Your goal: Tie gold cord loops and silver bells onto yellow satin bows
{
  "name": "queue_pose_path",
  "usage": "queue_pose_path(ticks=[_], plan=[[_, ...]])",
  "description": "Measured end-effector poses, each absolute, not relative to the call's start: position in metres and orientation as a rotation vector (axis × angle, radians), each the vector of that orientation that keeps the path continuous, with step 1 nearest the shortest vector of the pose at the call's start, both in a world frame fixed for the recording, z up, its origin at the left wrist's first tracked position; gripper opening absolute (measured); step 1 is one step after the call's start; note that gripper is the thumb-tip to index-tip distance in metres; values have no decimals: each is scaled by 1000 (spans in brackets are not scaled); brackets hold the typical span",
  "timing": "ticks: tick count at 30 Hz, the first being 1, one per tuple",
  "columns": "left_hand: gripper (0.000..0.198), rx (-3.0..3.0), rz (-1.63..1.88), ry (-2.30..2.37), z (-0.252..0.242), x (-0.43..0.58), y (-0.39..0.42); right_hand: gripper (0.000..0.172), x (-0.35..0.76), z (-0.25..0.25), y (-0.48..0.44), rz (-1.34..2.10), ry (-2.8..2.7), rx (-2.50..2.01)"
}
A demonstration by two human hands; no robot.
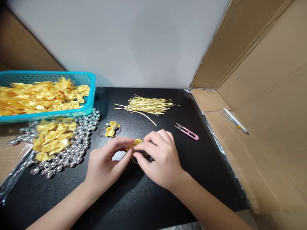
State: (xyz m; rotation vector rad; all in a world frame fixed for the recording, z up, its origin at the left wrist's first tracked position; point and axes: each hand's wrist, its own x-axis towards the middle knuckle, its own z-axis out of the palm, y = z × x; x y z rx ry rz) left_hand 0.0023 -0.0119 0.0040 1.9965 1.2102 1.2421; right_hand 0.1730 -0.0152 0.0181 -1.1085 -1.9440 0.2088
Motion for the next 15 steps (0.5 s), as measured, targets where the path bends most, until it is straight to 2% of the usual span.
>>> queue_pose_path(ticks=[9, 15], plan=[[16, 1752, 1089, 1239, 10, 3, -14, 17, 181, 6, -9, -27, -2127, -1089], [23, 1367, 923, 1157, 2, 1, -5, 15, 181, 9, -1, 78, -2310, -1121]])
